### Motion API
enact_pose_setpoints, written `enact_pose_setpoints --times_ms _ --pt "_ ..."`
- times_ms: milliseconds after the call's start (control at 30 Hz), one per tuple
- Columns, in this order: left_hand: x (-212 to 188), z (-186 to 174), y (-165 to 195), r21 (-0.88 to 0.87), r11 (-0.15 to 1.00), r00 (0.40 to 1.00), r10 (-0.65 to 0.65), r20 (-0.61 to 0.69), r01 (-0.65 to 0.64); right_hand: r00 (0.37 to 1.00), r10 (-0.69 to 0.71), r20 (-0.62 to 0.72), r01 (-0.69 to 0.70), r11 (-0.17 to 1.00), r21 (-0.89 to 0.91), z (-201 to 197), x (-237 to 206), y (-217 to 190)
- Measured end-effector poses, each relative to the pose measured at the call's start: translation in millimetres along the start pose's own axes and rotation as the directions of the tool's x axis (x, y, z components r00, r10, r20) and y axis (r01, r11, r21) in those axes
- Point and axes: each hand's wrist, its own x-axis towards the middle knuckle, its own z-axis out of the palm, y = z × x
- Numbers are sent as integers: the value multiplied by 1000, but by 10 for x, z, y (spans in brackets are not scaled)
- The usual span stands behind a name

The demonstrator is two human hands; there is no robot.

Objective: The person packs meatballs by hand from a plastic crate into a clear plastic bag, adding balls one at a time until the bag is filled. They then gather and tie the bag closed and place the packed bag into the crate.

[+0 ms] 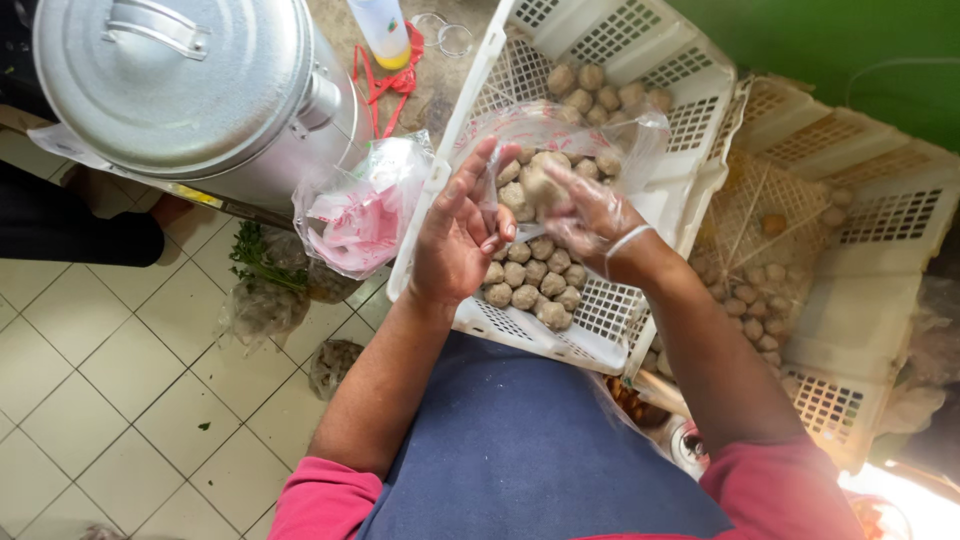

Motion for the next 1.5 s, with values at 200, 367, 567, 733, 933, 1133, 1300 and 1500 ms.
enact_pose_setpoints --times_ms 200,367,567,733,933,1133,1300,1500 --pt "-23 -30 4 9 1000 1000 -2 1 2 928 357 112 -305 896 -323 168 -205 375" --pt "-19 -25 8 18 1000 1000 -4 3 4 620 689 375 -65 522 -851 469 -459 614" --pt "-6 -34 2 1 1000 1000 -5 6 5 717 645 264 -118 485 -866 829 -498 678" --pt "23 -56 8 -11 1000 1000 0 -1 0 664 663 345 138 346 -928 904 -459 656" --pt "-16 -38 -19 18 1000 1000 -6 -5 6 517 786 340 -246 517 -820 407 -412 225" --pt "-15 -30 -8 19 1000 1000 -15 18 14 867 431 251 -414 902 -122 35 51 -256" --pt "-14 -27 -3 1 1000 999 -25 20 25 1000 25 7 -25 999 22 57 175 -11" --pt "-40 -60 -7 19 1000 1000 -11 17 10 765 599 238 -595 798 -97 338 -411 662"
